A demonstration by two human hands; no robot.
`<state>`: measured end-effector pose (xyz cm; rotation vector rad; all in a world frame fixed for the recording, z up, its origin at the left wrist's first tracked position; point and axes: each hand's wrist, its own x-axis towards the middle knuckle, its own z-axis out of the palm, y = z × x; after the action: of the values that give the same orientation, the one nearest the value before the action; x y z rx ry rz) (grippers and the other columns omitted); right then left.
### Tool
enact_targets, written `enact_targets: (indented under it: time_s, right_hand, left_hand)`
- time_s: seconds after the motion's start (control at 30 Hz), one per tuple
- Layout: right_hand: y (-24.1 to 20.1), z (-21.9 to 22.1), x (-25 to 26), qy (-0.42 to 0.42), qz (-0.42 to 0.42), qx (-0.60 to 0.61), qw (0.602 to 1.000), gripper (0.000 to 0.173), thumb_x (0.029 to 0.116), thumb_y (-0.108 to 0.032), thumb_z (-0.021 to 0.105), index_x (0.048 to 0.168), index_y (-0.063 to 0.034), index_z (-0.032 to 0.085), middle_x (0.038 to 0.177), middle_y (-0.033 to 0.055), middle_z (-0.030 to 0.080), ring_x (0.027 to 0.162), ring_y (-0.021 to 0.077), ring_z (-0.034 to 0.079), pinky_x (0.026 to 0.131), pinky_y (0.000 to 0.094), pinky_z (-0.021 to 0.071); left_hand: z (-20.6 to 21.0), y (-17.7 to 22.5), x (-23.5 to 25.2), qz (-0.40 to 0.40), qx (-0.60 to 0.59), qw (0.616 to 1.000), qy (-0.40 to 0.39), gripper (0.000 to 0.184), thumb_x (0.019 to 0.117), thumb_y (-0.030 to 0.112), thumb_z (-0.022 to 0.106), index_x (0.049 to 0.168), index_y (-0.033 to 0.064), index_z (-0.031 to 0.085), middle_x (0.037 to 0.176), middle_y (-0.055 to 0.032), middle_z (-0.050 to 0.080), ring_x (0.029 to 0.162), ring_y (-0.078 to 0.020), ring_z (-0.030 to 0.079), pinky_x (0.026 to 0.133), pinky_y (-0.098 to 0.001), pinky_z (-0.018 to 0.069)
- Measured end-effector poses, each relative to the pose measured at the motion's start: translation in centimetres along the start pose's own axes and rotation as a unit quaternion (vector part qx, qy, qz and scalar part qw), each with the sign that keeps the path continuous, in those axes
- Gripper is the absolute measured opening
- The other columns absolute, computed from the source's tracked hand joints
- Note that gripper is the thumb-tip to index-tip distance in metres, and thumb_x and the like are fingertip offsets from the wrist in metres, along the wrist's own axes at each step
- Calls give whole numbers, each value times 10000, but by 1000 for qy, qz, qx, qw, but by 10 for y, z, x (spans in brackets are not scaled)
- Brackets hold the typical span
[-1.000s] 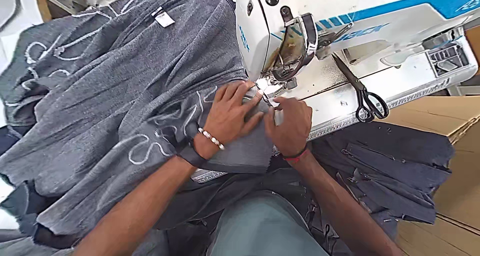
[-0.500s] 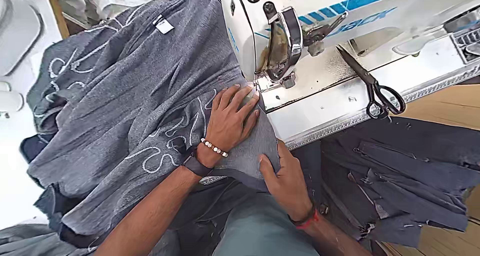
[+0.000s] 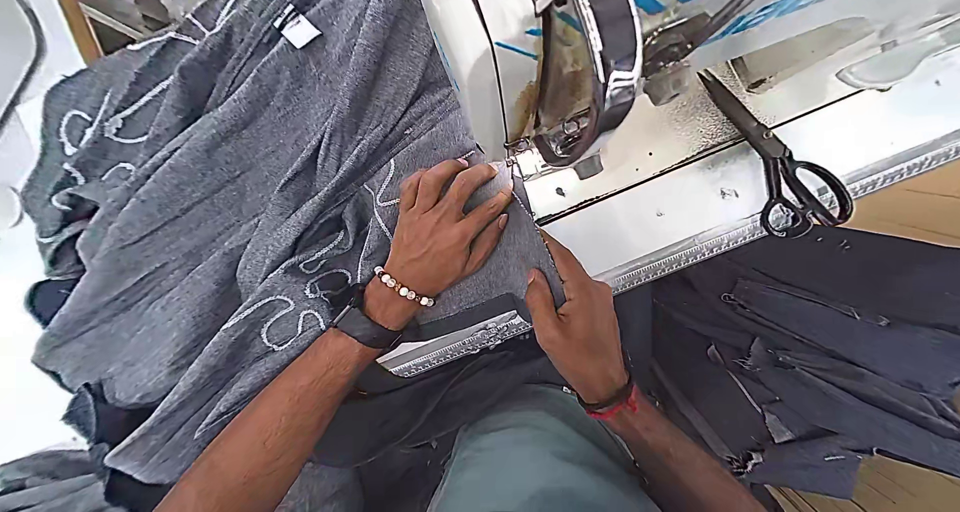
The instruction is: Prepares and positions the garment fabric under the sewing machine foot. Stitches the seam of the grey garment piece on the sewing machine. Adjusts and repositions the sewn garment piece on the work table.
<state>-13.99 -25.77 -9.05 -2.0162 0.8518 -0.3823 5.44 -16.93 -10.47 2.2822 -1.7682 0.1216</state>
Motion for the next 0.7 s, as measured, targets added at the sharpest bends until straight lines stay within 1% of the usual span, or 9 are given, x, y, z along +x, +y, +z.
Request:
enact_targets:
  time_s: [0.07,0.23,0.3,0.37,0.47,0.53,0.6,0.7]
  right_hand:
    - [0,1,4,2,-1,-12,1000,457,984,-220,544,1418,-100,625,641,-40,628,503,51,537,468,268,461]
    - [-1,6,14,14,-9,-48,999,469,971,-218,550,1420,-107,625,611,-45,603,479,70,517,450,288,435]
    - [-2,8,17,20,-5,-58,998,478,959,-213,552,1422,-122,628,594,-48,585,463,76,497,439,296,414]
    - [-3,9,20,22,4,-64,998,474,953,-213,563,1416,-134,634,586,-49,573,456,81,482,433,302,406]
    - [-6,11,26,22,10,-75,997,457,952,-216,570,1399,-149,639,575,-56,558,451,88,484,427,311,405]
    - [-8,13,30,23,16,-80,996,424,960,-226,575,1374,-165,642,575,-56,552,446,94,485,421,322,404]
    - [-7,15,34,31,18,-87,996,396,959,-221,586,1346,-166,645,575,-45,552,442,113,492,417,339,410]
    - [-8,19,42,43,22,-95,994,327,950,-209,597,1269,-159,650,570,-38,540,447,132,502,420,351,409]
  left_hand:
    - [0,-3,0,12,-3,1000,2,359,1037,363,507,1314,268,716,1454,-73,584,1352,-331,470,1102,-521,314]
    - [-1,-10,2,30,1,1000,-5,356,1031,383,515,1291,273,731,1456,-83,585,1345,-346,474,1090,-540,313]
    - [-1,-14,4,38,3,999,-2,361,1031,407,510,1292,288,730,1450,-76,592,1341,-343,478,1081,-535,317]
    - [2,-19,4,46,9,999,5,368,1034,448,500,1310,329,712,1431,-55,607,1320,-320,490,1059,-511,319]
    - [2,-25,7,61,7,998,7,371,1029,468,504,1322,356,703,1419,-40,616,1324,-306,496,1077,-520,315]
    - [1,-29,8,70,6,997,3,373,1027,476,508,1329,365,697,1428,-34,608,1336,-304,492,1100,-530,309]
    - [0,-32,10,78,2,997,1,369,1024,481,518,1313,353,710,1421,-39,614,1330,-311,497,1099,-536,313]
    - [0,-37,14,97,-4,995,7,359,1020,487,532,1289,349,725,1394,-42,629,1325,-311,499,1102,-532,307]
